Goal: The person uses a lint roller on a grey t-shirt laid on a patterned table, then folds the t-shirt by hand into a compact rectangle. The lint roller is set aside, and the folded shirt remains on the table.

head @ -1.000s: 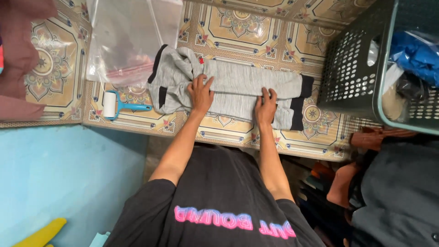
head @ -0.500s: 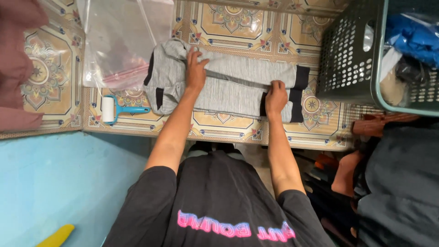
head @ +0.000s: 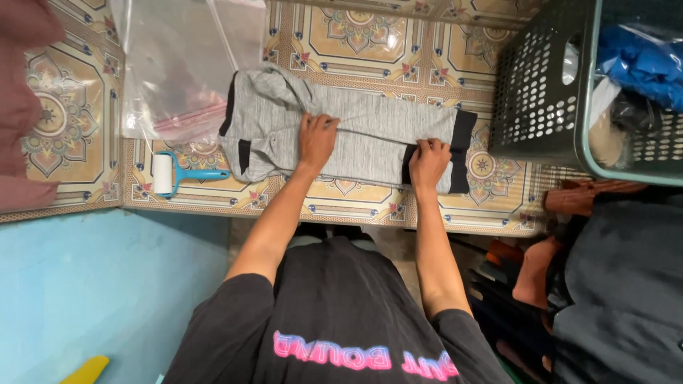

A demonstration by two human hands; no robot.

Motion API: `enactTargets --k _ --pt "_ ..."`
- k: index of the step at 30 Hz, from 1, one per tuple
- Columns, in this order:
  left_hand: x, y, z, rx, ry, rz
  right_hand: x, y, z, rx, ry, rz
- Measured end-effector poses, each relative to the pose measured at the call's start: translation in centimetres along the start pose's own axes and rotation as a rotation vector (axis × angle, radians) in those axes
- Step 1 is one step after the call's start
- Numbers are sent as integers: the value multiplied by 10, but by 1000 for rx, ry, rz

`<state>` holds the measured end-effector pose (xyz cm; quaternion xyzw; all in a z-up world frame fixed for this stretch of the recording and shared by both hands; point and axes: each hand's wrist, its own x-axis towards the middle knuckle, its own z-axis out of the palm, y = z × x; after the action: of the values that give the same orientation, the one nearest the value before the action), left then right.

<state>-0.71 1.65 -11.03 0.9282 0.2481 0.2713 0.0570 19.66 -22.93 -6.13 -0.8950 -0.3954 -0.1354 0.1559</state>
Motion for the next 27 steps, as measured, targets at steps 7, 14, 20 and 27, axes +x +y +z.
enactTargets --k 7,14,20,27 --pt "16 35 -46 -42 64 25 40 -93 -23 331 -54 -88" --pt "48 48 -30 -54 -152 -207 41 -133 13 263 -296 -16" --pt "30 41 -64 -4 -434 -480 26 -84 -18 -71 -197 109" --pt "19 39 -65 43 -431 -499 13 -30 11 93 -277 259"
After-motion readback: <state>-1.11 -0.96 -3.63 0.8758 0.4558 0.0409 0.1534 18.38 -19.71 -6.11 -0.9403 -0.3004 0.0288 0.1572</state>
